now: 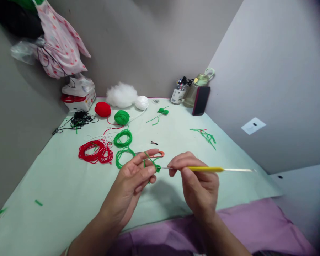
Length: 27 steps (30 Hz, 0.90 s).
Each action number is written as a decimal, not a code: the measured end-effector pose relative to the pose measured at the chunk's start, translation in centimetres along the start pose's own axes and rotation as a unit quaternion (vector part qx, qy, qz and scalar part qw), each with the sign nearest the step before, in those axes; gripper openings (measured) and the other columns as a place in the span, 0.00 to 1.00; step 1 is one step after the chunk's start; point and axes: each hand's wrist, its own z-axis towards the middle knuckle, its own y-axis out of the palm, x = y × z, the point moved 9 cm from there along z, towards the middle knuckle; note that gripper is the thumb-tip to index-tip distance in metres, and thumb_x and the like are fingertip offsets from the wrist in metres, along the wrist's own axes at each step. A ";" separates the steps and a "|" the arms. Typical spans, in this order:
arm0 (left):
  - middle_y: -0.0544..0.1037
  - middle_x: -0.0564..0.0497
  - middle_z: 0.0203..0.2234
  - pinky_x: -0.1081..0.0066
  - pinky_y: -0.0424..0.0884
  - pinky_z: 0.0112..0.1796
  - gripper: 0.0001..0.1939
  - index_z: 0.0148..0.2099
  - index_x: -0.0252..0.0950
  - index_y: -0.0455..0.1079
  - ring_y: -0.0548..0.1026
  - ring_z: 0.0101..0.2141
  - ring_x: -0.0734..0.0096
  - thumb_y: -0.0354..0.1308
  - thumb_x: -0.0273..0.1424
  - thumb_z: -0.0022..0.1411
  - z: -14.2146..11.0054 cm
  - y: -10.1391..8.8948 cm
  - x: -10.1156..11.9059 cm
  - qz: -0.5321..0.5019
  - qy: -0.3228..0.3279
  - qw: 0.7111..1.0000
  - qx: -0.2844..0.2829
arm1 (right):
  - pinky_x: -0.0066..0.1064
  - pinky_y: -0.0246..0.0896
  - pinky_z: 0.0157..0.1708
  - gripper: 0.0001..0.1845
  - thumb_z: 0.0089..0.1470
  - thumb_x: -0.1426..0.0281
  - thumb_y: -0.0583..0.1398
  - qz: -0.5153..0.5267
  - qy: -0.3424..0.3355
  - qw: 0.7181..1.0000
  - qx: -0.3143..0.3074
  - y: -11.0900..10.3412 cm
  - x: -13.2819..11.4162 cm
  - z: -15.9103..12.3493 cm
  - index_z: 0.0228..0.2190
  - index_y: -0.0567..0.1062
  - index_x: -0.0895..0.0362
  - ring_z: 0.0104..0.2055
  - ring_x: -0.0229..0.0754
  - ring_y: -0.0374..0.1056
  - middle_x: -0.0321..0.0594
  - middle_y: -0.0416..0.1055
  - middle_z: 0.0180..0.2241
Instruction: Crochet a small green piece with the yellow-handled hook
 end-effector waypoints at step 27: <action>0.75 0.55 0.31 0.76 0.67 0.38 0.17 0.54 0.43 0.83 0.68 0.32 0.74 0.74 0.36 0.64 -0.3 -0.5 0.6 0.113 0.095 0.989 -0.006 | 0.37 0.80 0.42 0.14 0.68 0.78 0.61 -0.249 -0.158 0.954 -0.046 2.2 -2.5 -0.8 0.49 0.82 0.52 0.44 0.44 0.79 0.45 0.79 0.41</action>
